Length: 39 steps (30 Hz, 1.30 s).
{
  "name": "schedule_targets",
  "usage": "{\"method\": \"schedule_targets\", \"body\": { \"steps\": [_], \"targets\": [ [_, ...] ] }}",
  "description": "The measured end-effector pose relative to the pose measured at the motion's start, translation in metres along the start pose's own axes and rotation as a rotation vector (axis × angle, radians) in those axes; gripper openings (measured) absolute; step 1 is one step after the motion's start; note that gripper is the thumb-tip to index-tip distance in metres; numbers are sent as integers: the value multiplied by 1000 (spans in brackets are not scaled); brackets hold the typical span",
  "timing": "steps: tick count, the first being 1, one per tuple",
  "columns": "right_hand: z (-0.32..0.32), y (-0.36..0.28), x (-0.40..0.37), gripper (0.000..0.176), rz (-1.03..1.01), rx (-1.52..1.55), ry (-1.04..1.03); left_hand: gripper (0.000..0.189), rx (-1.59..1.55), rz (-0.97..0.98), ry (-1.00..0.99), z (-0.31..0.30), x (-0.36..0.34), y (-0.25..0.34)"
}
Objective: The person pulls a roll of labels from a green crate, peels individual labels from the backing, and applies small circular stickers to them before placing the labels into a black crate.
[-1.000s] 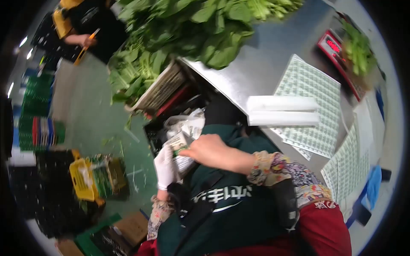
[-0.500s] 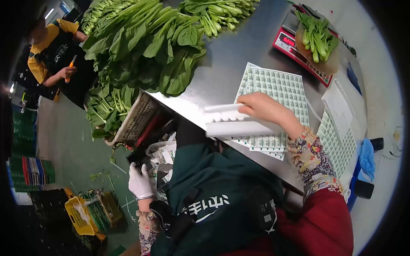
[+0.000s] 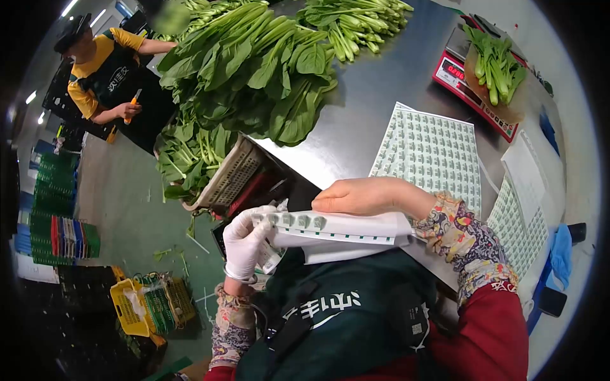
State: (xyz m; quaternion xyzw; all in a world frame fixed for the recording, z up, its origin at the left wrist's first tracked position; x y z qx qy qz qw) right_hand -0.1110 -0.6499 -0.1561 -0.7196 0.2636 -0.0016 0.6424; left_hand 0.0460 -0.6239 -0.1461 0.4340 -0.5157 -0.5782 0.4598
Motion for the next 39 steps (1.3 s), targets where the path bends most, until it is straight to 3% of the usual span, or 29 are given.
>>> {"method": "schedule_targets", "body": {
  "steps": [4, 5, 8, 12, 16, 17, 19, 21, 22, 24, 30, 32, 34, 35, 36, 38, 39],
  "targets": [
    [-6, -19, -8, 47, -42, -184, 143, 15, -11, 40, 241, -28, -8, -12],
    [-9, -39, -17, 40, -193, -385, 308, 14, -56, 58, 281, -32, -10, -13],
    [-4, -28, -14, 33, 6, -396, 207, 12, -112, 66, 370, -40, -16, -13],
    [10, -7, -13, 31, 70, -292, 34, 10, 15, 32, 295, -36, -19, -14],
    [-9, -51, -2, 38, -150, -292, 312, 9, 99, 9, 252, -27, -14, -1],
    [-5, -59, 7, 41, -97, -360, 274, 8, 301, 85, 233, -21, -13, 13],
    [0, -77, 19, 39, -127, -468, 404, 9, 156, 38, 272, -17, -12, 4],
    [5, -85, 30, 36, -193, -538, 503, 11, 261, 49, 223, -14, -15, 5],
    [8, -85, 35, 32, -220, -547, 530, 11, 133, 51, 176, -14, -15, -8],
    [14, -93, 37, 24, -387, -593, 560, 12, 107, 47, 212, -18, -20, -12],
    [27, -98, 42, 13, -491, -782, 496, 14, 0, -36, 126, -14, -20, -19],
    [18, -96, 35, 11, -507, -699, 550, 14, -91, -110, 38, -1, -18, -20],
    [6, -91, 26, 11, -521, -581, 638, 13, 122, -101, 15, -4, -16, -16],
    [-8, -88, 15, 12, -477, -399, 696, 13, 230, -94, 3, -6, -14, -16],
    [-28, -57, 10, 14, -257, -60, 727, 12, 209, -77, 22, -14, -11, -27],
    [-51, -47, -14, 29, -210, 216, 787, 16, -12, -3, 69, -16, -14, -16],
    [-47, -62, -19, 38, -258, 23, 755, 13, -4, 0, 133, -16, -17, -9]
  ]
}}
Point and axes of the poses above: each hand's wrist, its own x-axis towards the middle knuckle, its own z-axis out of the palm, y = z × x, the point moved 10 cm from there along x, towards the middle knuckle, and after that the axes turned 7 degrees about -y, right-handed, at the moved point
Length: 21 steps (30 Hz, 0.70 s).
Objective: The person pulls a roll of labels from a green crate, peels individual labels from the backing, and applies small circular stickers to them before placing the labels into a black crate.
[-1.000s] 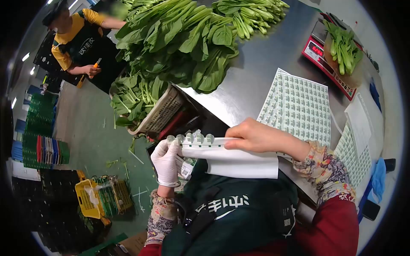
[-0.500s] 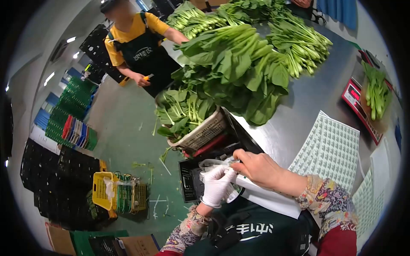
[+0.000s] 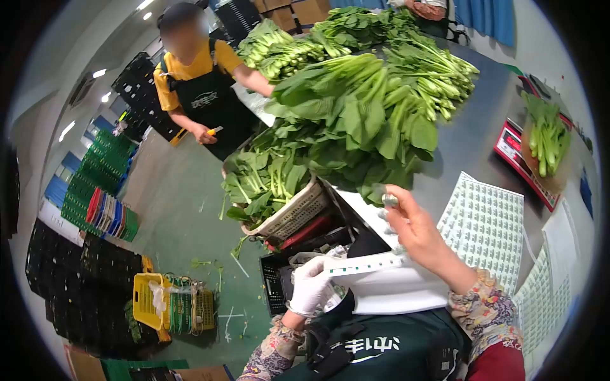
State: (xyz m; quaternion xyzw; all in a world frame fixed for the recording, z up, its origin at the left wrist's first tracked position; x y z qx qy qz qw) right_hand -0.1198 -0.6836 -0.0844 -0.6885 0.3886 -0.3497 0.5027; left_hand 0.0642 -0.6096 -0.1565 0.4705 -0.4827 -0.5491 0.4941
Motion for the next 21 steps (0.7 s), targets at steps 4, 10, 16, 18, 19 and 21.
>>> {"method": "schedule_targets", "body": {
  "steps": [4, 10, 16, 18, 19, 21],
  "targets": [
    [39, -22, -42, 74, -251, -674, -388, 12, 328, 93, -55, 7, -2, 11],
    [-58, 0, -99, 26, -114, -472, 15, 27, 146, 69, 42, 44, -2, 31],
    [-323, -1, -245, 30, 385, -611, 659, 26, 90, 63, 92, 30, 16, 28],
    [-401, 16, -313, 33, 441, -889, 819, 26, 111, 63, 156, 17, 17, 25],
    [-438, 19, -349, 30, 435, -1282, 814, 25, 120, 63, 181, 10, 18, 23],
    [-514, 57, -452, 26, 997, -1486, 1027, 26, 134, 83, 235, 1, 17, 26]
  ]
}}
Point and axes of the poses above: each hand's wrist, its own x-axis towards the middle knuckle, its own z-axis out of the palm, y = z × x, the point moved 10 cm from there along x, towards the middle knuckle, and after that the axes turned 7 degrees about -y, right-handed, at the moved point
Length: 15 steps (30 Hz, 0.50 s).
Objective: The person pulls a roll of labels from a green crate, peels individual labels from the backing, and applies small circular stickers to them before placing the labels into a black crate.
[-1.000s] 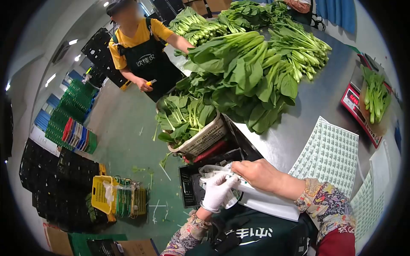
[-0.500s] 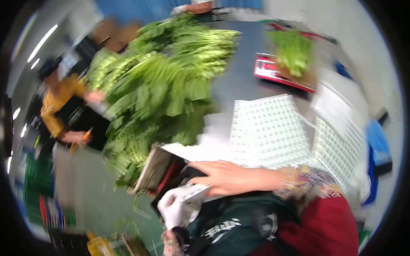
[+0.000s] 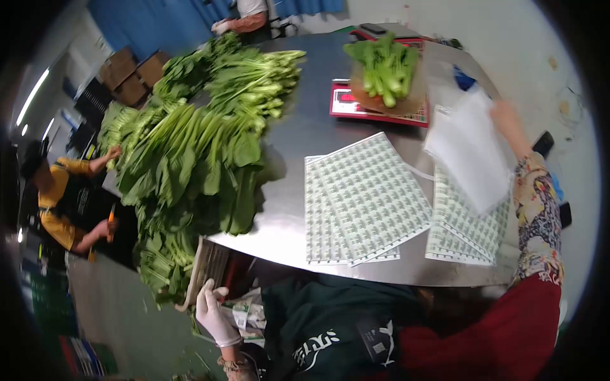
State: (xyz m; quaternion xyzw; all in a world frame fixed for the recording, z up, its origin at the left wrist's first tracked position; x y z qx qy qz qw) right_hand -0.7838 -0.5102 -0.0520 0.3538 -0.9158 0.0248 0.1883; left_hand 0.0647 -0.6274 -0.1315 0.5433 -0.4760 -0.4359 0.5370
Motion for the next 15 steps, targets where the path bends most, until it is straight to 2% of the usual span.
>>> {"method": "schedule_targets", "body": {
  "steps": [2, 4, 5, 6, 7, 9, 10, 11, 12, 13, 14, 15],
  "targets": [
    [-61, -33, -23, 36, 208, -133, 54, 28, 49, 9, 30, -12, 2, -4],
    [-60, -115, -30, 44, -169, 53, 216, 29, 52, 0, 54, -13, 4, 2],
    [-59, -155, -47, 49, -362, 157, 277, 29, 101, 71, 49, -14, 6, 10],
    [-85, -234, -87, 53, -519, 657, -3, 28, 154, 135, 40, -16, 6, 16],
    [-102, -302, -131, 51, -588, 829, -236, 30, 88, 96, 66, -20, 5, 16],
    [-118, -406, -226, 67, -859, 987, -500, 33, -2, 66, 108, -29, -1, 20],
    [-131, -448, -279, 71, -1081, 1026, -547, 34, -32, 77, 111, -32, -3, 22],
    [-155, -486, -326, 76, -1241, 1028, -723, 35, -123, 86, 106, -33, -3, 23],
    [-165, -513, -368, 78, -1392, 1083, -640, 36, -167, 95, 109, -32, -6, 28],
    [-182, -541, -400, 77, -1504, 1130, -716, 37, -208, 108, 140, -33, -6, 26],
    [-193, -557, -428, 77, -1575, 1189, -564, 38, -252, 122, 168, -38, -9, 24],
    [-210, -559, -456, 73, -1620, 1102, -381, 38, -251, 167, 139, -44, -22, 31]
  ]
}}
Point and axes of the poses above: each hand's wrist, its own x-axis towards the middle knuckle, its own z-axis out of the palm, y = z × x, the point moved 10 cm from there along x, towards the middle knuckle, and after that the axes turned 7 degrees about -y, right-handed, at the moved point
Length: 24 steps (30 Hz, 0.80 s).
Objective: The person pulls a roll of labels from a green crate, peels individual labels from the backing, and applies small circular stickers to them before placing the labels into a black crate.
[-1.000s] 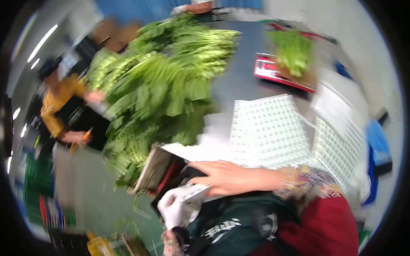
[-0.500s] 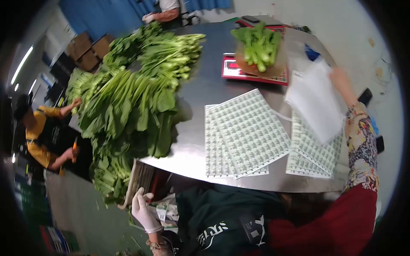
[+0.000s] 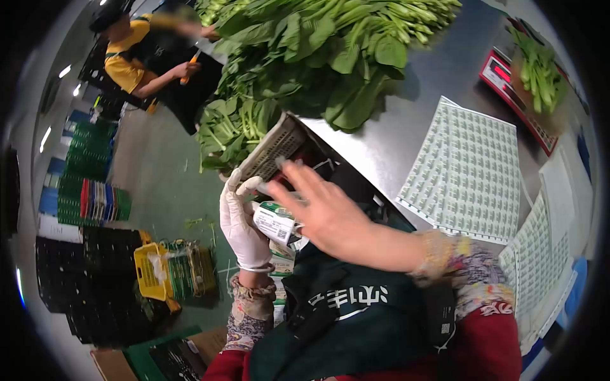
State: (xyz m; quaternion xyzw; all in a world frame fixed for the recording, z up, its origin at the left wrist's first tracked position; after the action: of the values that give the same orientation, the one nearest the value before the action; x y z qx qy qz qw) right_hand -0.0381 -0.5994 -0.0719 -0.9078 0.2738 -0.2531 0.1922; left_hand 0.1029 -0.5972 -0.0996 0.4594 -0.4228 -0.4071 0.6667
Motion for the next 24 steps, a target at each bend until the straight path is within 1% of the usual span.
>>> {"method": "schedule_targets", "body": {
  "steps": [1, 2, 3, 5, 6, 7, 9, 10, 11, 13, 14, 15, 16, 17, 18, 19, 20, 21, 24],
  "targets": [
    [17, -12, 11, 65, -41, -215, 48, 40, 7, 23, -30, -5, -3, 1],
    [26, -17, 22, 59, -37, -225, 88, 45, 60, 47, -17, -13, -5, 2],
    [30, -22, 28, 54, -33, -238, 129, 47, 38, 49, 27, -23, -10, 3],
    [35, -23, 38, 50, -45, -201, 137, 52, -12, 61, 113, -42, -23, 6],
    [36, -23, 42, 49, -58, -191, 152, 60, 51, 50, 131, -57, -31, 0],
    [35, -25, 46, 49, -55, -183, 132, 56, 95, 13, 239, -69, -41, 0],
    [39, -24, 54, 48, -79, -159, 106, 40, 468, 21, -47, -90, -48, -17],
    [43, -20, 57, 47, -92, -144, 116, 21, 306, -306, -30, -98, -61, -40],
    [53, -9, 62, 52, -53, -139, 21, 18, 261, -418, 42, -96, -66, -42],
    [73, 35, 62, 50, 118, -115, -117, 19, 313, -480, 61, -103, -67, -45],
    [77, 42, 56, 49, 124, 34, -138, 20, 221, -436, 83, -103, -64, -46],
    [79, 45, 54, 49, 128, 178, -158, 20, 226, -445, 81, -106, -63, -51],
    [84, 32, 55, 49, 169, 562, -348, 20, 190, -434, 90, -103, -61, -53],
    [97, 20, 51, 51, 198, 796, -442, 20, 155, -417, 91, -99, -58, -54],
    [100, 10, 49, 52, 185, 888, -421, 20, 139, -436, 58, -96, -59, -58],
    [102, 2, 48, 53, 164, 970, -393, 19, 259, -368, 39, -96, -57, -55],
    [107, 2, 48, 55, 181, 991, -391, 20, 276, -411, 33, -93, -57, -57],
    [112, 5, 48, 54, 218, 994, -393, 20, 292, -448, 19, -90, -57, -58],
    [116, 11, 47, 53, 196, 933, -360, 20, 291, -416, 14, -91, -60, -66]
  ]
}}
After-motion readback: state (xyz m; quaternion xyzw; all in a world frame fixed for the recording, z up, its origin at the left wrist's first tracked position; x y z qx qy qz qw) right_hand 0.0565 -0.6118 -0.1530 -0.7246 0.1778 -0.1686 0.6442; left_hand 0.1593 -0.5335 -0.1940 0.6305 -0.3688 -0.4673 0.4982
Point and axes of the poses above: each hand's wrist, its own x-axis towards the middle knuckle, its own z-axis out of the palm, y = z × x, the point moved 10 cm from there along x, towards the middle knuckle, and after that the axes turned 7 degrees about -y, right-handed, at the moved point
